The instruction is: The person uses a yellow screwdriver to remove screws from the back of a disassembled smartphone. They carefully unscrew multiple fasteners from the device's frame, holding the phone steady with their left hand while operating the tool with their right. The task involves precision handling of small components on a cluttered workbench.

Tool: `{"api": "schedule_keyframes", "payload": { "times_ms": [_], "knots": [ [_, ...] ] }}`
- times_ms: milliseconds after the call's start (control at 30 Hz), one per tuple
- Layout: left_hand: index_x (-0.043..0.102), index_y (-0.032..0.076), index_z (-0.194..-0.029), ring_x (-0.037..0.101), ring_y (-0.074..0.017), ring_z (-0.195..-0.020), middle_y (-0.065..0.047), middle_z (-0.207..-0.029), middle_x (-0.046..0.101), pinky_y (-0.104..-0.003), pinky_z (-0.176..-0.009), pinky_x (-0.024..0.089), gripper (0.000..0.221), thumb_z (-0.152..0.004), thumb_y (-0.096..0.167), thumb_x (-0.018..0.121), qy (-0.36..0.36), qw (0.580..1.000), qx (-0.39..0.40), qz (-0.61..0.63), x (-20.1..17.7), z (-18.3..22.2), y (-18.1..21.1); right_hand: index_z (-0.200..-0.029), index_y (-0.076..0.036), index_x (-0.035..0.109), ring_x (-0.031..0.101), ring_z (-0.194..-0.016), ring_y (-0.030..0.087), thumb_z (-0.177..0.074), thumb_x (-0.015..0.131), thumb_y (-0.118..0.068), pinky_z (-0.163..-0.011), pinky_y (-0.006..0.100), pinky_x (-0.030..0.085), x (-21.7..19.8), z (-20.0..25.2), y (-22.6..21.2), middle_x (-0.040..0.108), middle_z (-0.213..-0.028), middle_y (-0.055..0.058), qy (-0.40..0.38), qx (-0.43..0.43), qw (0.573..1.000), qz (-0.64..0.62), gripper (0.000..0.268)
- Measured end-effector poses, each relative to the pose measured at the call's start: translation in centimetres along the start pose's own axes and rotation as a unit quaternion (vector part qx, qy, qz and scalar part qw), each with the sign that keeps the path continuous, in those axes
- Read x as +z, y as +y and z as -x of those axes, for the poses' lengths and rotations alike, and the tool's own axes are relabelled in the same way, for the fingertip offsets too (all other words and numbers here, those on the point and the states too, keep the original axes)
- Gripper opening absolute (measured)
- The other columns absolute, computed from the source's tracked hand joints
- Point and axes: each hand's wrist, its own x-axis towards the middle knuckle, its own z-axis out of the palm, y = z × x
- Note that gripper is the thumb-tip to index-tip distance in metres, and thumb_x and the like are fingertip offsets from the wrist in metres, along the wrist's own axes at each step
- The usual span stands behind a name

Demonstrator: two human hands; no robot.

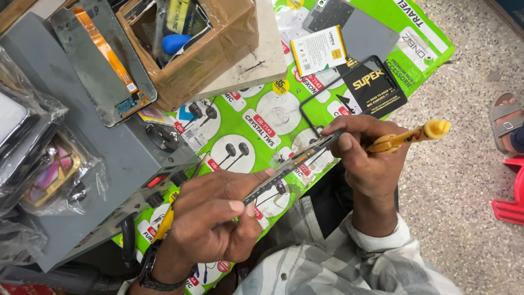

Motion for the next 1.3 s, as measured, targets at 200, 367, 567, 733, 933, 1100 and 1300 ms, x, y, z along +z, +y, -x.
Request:
{"api": "schedule_keyframes", "payload": {
  "times_ms": [200, 367, 567, 733, 933, 1100, 1300],
  "knots": [
    [0.035, 0.003, -0.099, 0.078, -0.0413, -0.090, -0.032, -0.106, 0.070, -0.044, -0.075, 0.066, 0.027, -0.094, -0.002, 0.062, -0.022, 0.998, 0.055, -0.024, -0.1, -1.0, 0.3, -0.104, 0.004, 0.072, 0.037, -0.054, 0.000, -0.092, 0.078, -0.017, -0.053, 0.018, 0.029, 0.3, 0.2, 0.2, 0.046, -0.060, -0.009, 0.010, -0.046, 0.995, 0.088, 0.025],
    [0.034, 0.006, -0.094, 0.079, -0.0387, -0.084, -0.034, -0.106, 0.071, -0.042, -0.070, 0.065, 0.029, -0.092, -0.004, 0.061, -0.021, 0.998, 0.034, -0.048, -0.2, -1.0, 0.4, -0.107, 0.006, 0.072, 0.047, -0.061, 0.002, -0.099, 0.073, -0.015, -0.059, 0.020, 0.035, 1.4, 0.6, -0.5, 0.058, -0.071, -0.004, 0.024, -0.055, 0.993, 0.106, 0.022],
    [0.033, 0.005, -0.098, 0.078, -0.0381, -0.084, -0.034, -0.107, 0.070, -0.043, -0.073, 0.065, 0.029, -0.096, -0.003, 0.060, -0.002, 0.998, 0.051, -0.037, 0.0, -0.6, -0.1, -0.109, 0.004, 0.075, 0.047, -0.056, 0.001, -0.109, 0.062, -0.016, -0.054, 0.017, 0.035, 2.4, 0.4, -0.9, 0.059, -0.067, -0.002, 0.053, -0.068, 0.988, 0.127, 0.024],
    [0.031, 0.006, -0.098, 0.078, -0.0373, -0.083, -0.032, -0.106, 0.071, -0.041, -0.070, 0.065, 0.030, -0.095, -0.002, 0.060, -0.003, 0.999, 0.034, -0.021, -0.1, -0.4, 0.1, -0.106, 0.003, 0.074, 0.047, -0.054, 0.002, -0.104, 0.068, -0.021, -0.052, 0.017, 0.034, 2.5, 0.3, -1.5, 0.059, -0.066, -0.002, 0.042, -0.098, 0.968, 0.226, 0.025],
    [0.033, 0.006, -0.092, 0.078, -0.0344, -0.081, -0.032, -0.105, 0.072, -0.040, -0.070, 0.064, 0.030, -0.095, -0.002, 0.061, 0.005, 1.000, 0.018, -0.014, -0.1, -0.6, 0.0, -0.102, 0.003, 0.073, 0.050, -0.055, 0.002, -0.097, 0.074, -0.025, -0.054, 0.019, 0.038, 2.8, 0.3, -2.0, 0.060, -0.065, -0.001, 0.041, -0.116, 0.951, 0.284, 0.028],
    [0.034, 0.005, -0.089, 0.078, -0.0348, -0.082, -0.031, -0.105, 0.071, -0.039, -0.072, 0.065, 0.030, -0.095, -0.002, 0.063, 0.008, 1.000, 0.015, -0.018, 0.0, -0.5, 0.1, -0.109, 0.004, 0.075, 0.052, -0.055, 0.002, -0.107, 0.065, -0.018, -0.054, 0.018, 0.040, 3.0, 0.3, -1.6, 0.059, -0.068, -0.002, 0.057, -0.105, 0.959, 0.258, 0.024],
    [0.034, 0.005, -0.097, 0.076, -0.0279, -0.074, -0.031, -0.101, 0.072, -0.035, -0.064, 0.061, 0.029, -0.093, -0.003, 0.061, 0.026, 0.999, -0.023, 0.024, 0.1, 0.2, -0.2, -0.109, 0.009, 0.074, 0.044, -0.052, 0.003, -0.109, 0.061, -0.015, -0.051, 0.019, 0.033, 2.3, 0.5, -0.4, 0.054, -0.062, -0.001, 0.050, -0.024, 0.996, 0.068, 0.027]
  ]
}}
